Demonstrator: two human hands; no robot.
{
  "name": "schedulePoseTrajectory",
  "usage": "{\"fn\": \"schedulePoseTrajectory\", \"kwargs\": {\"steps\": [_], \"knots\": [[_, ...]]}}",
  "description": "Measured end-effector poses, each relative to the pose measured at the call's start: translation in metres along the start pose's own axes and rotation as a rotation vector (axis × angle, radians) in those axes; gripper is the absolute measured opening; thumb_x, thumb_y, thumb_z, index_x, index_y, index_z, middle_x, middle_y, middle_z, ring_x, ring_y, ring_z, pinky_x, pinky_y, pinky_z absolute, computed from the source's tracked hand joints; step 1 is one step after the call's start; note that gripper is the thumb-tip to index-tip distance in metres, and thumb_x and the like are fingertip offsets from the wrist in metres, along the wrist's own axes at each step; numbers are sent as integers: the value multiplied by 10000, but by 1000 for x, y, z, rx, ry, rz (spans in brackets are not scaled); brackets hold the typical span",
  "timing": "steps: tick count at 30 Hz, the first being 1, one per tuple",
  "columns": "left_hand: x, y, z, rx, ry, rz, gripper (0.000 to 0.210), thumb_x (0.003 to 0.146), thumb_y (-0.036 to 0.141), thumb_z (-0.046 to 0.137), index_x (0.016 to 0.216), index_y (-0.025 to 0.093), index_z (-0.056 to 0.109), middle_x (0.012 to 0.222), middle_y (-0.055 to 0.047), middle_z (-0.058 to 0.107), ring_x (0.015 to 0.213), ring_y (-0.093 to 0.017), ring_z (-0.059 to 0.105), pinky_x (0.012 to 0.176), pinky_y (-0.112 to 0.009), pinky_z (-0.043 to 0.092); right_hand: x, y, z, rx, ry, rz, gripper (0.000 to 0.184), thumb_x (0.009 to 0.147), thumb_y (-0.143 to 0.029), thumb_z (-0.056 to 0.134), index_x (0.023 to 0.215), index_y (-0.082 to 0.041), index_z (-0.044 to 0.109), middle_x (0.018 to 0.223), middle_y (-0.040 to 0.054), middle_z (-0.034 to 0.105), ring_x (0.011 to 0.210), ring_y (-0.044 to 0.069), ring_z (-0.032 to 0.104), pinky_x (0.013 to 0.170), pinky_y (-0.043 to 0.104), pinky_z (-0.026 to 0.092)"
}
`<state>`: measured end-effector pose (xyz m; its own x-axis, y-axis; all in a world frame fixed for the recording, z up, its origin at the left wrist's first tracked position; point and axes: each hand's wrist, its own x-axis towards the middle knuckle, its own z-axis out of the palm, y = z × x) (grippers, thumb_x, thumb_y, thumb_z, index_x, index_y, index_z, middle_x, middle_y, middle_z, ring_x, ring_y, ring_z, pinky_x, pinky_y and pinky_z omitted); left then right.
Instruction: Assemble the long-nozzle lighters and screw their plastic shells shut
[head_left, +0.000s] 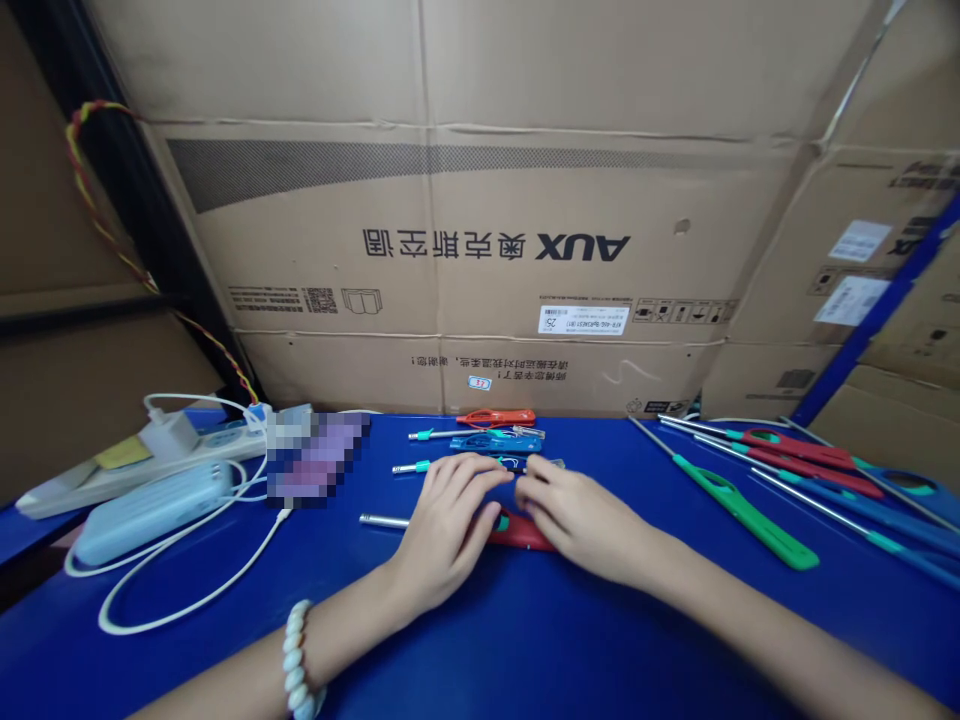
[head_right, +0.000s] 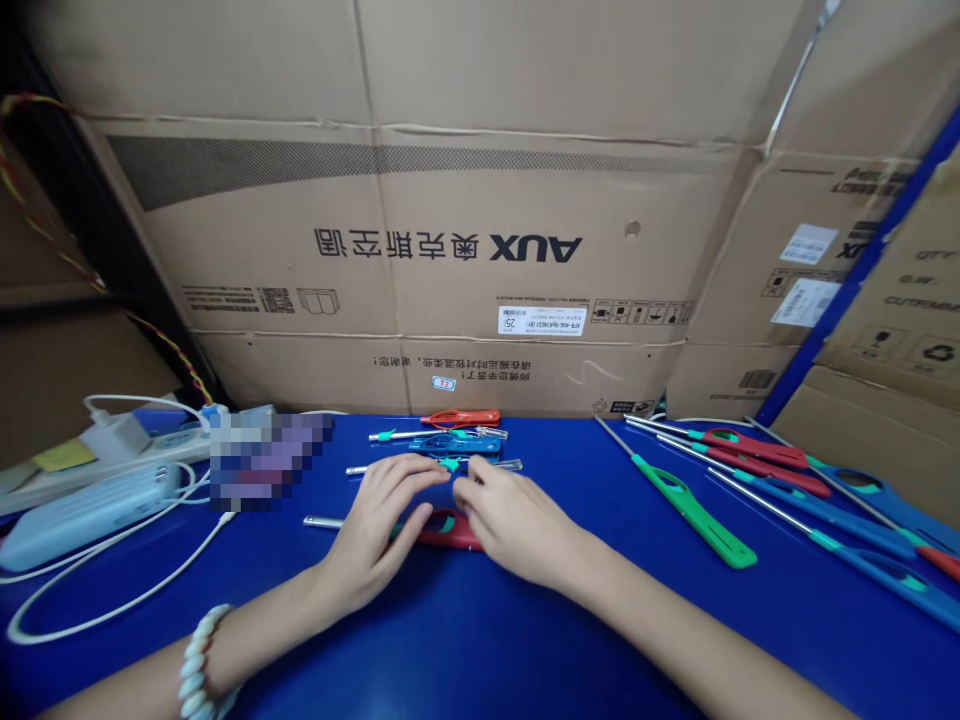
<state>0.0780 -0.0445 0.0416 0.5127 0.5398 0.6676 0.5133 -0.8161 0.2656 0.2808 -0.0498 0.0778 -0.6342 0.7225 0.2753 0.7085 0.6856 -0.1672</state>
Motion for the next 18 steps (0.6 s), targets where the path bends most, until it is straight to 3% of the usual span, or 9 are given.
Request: {"fn": "schedulePoseTrajectory", "kwargs": {"steps": [2, 6, 11, 15, 18], "knots": [[0, 0, -1, -6, 23, -12, 247, 963, 183, 380, 1175, 195, 506, 1171, -83, 564, 1126, -228, 466, 971, -407, 330, -1, -5, 12, -65, -76, -36, 117, 899, -202, 504, 996, -191, 570, 1001, 67, 566, 814, 194, 601, 686, 294, 476], [0, 1, 0, -21, 35, -5, 237, 953, 160, 370, 1141, 196, 510, 1136, -86, 582, 1103, -231, 477, 951, -416, 317, 2, -13, 30, -144, -126, -75, 339, 837, -350, 640, 1110, -156, 586, 1119, 130, 597, 958, 274, 613, 742, 349, 504], [-2, 4, 1, -34, 18, 58, 231, 938, 140, 365, 1091, 194, 529, 1088, -84, 609, 1053, -225, 508, 935, -409, 319, 5, -18, 40, -195, -147, -121, 173, 881, -293, 565, 926, -150, 651, 937, 93, 689, 809, 233, 661, 678, 304, 477], [-4, 5, 2, -9, 65, 169, 232, 927, 125, 382, 1076, 199, 544, 1045, -76, 642, 1024, -226, 532, 920, -414, 317, 5, -19, 31, -237, -194, -153, 172, 868, -211, 511, 819, -142, 661, 784, 86, 713, 660, 209, 667, 591, 285, 416], [-5, 6, 2, 20, 86, 263, 237, 899, 98, 422, 1073, 199, 546, 1022, -62, 663, 1013, -223, 544, 912, -412, 312, 5, -13, 9, -242, -178, 6, 163, 860, -215, 504, 861, -167, 660, 812, 74, 719, 702, 210, 678, 596, 273, 400]]}}
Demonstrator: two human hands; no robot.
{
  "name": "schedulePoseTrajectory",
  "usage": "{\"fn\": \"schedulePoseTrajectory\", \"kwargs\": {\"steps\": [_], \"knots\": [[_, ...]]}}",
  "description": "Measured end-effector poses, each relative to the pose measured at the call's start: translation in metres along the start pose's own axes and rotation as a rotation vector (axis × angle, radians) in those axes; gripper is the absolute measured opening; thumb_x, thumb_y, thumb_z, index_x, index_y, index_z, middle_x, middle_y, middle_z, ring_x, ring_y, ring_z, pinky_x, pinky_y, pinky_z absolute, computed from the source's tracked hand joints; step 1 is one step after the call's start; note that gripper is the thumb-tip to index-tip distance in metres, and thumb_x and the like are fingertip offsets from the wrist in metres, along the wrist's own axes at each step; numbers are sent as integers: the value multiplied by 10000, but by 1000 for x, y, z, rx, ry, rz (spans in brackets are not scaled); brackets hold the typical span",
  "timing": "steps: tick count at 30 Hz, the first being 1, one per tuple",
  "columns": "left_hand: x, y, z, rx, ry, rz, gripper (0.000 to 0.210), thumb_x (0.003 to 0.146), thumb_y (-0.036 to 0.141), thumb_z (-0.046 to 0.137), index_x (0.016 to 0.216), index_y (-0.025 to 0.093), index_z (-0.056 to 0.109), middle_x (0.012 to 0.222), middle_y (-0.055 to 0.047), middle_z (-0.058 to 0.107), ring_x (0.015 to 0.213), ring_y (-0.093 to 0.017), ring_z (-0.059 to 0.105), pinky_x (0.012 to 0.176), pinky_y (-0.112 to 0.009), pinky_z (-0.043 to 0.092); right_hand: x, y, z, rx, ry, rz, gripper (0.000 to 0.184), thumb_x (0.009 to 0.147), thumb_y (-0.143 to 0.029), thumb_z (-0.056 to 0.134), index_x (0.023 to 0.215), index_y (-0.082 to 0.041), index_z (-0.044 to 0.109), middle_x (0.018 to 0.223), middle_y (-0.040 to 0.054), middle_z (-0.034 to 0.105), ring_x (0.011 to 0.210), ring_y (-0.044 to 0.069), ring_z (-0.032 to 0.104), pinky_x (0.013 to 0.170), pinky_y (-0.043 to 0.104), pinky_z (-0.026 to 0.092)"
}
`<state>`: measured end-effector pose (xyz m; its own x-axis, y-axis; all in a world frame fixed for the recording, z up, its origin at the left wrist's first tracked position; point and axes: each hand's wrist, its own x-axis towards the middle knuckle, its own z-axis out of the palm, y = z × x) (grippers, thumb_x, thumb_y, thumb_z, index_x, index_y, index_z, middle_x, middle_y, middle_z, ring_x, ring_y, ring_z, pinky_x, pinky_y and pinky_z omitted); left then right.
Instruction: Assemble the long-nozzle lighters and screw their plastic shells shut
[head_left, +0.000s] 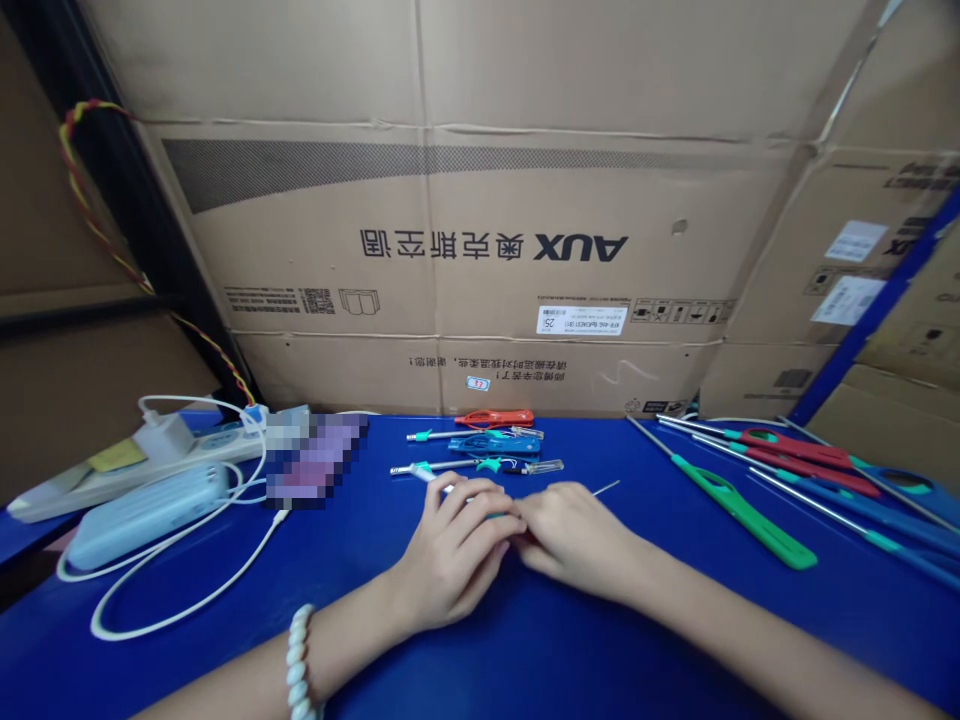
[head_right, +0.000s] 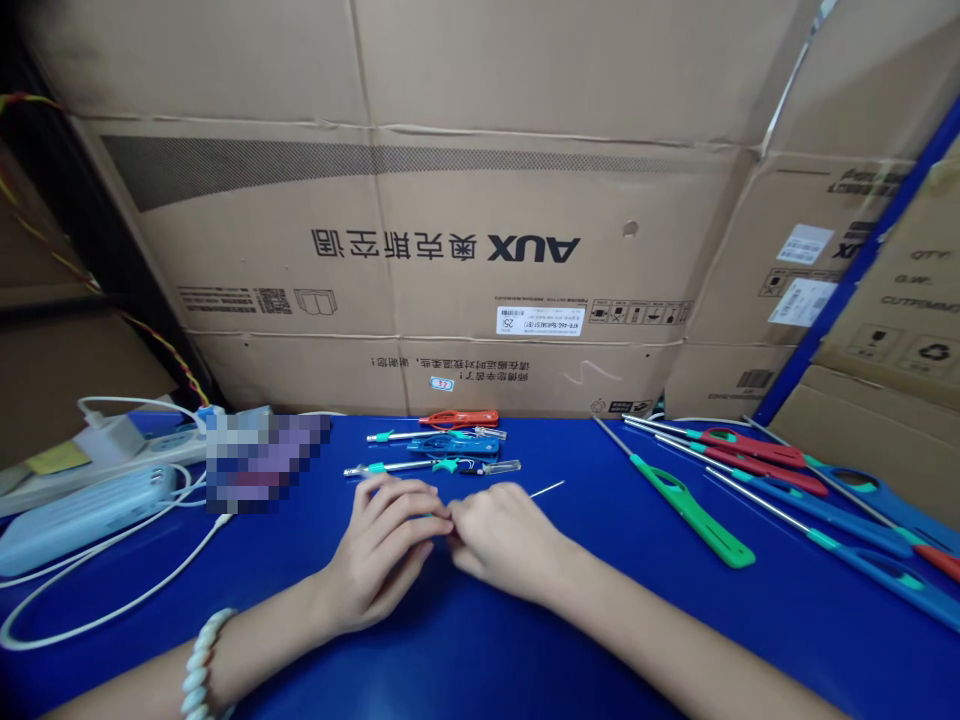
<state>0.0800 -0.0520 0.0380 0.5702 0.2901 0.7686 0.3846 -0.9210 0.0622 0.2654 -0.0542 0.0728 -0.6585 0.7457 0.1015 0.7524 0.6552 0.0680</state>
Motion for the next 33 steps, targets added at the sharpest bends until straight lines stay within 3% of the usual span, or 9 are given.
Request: {"fn": "schedulePoseTrajectory", "kwargs": {"steps": [2, 4, 9, 12, 20, 33], "knots": [[-1, 1, 0, 22, -15, 38, 247, 882, 84, 432, 1060, 203, 554, 1010, -51, 672, 1014, -218, 554, 915, -408, 305, -3, 14, -14, -56, -34, 257, 191, 882, -267, 483, 878, -195, 660, 828, 65, 714, 769, 224, 680, 633, 277, 412], [-1, 2, 0, 43, -38, 49, 252, 876, 81, 428, 1045, 210, 563, 1002, -42, 677, 1012, -211, 562, 920, -402, 302, -6, 34, -25, -105, -48, 415, 244, 898, -255, 448, 871, -155, 669, 850, 130, 702, 793, 264, 676, 643, 309, 424], [0, 2, 0, 52, -71, 55, 234, 875, 88, 436, 1028, 208, 568, 991, -41, 678, 1000, -204, 567, 920, -392, 305, -14, 91, -25, -125, -221, 675, 143, 851, -220, 600, 918, -115, 671, 957, 165, 668, 883, 257, 652, 720, 325, 475], [1, 1, 0, 35, -75, 66, 227, 876, 78, 442, 1028, 199, 561, 983, -38, 675, 1001, -200, 563, 917, -389, 296, -19, 116, -20, -109, -369, 775, 273, 909, -315, 574, 1125, -149, 583, 1123, 88, 604, 948, 206, 612, 801, 388, 513], [1, 2, 0, 21, -101, 68, 199, 894, 85, 442, 1016, 189, 561, 982, -46, 671, 1013, -208, 557, 920, -393, 275, -30, 150, -12, -41, -683, 877, 314, 916, -318, 566, 1185, -157, 547, 1173, 85, 576, 977, 212, 602, 813, 410, 518], [1, 0, 3, 31, -123, 81, 187, 908, 96, 432, 1006, 174, 570, 946, -46, 665, 991, -206, 557, 913, -397, 277, -40, 176, -4, 5, -759, 916, 314, 919, -321, 561, 1187, -158, 545, 1175, 83, 575, 976, 212, 601, 813, 413, 518]]}}
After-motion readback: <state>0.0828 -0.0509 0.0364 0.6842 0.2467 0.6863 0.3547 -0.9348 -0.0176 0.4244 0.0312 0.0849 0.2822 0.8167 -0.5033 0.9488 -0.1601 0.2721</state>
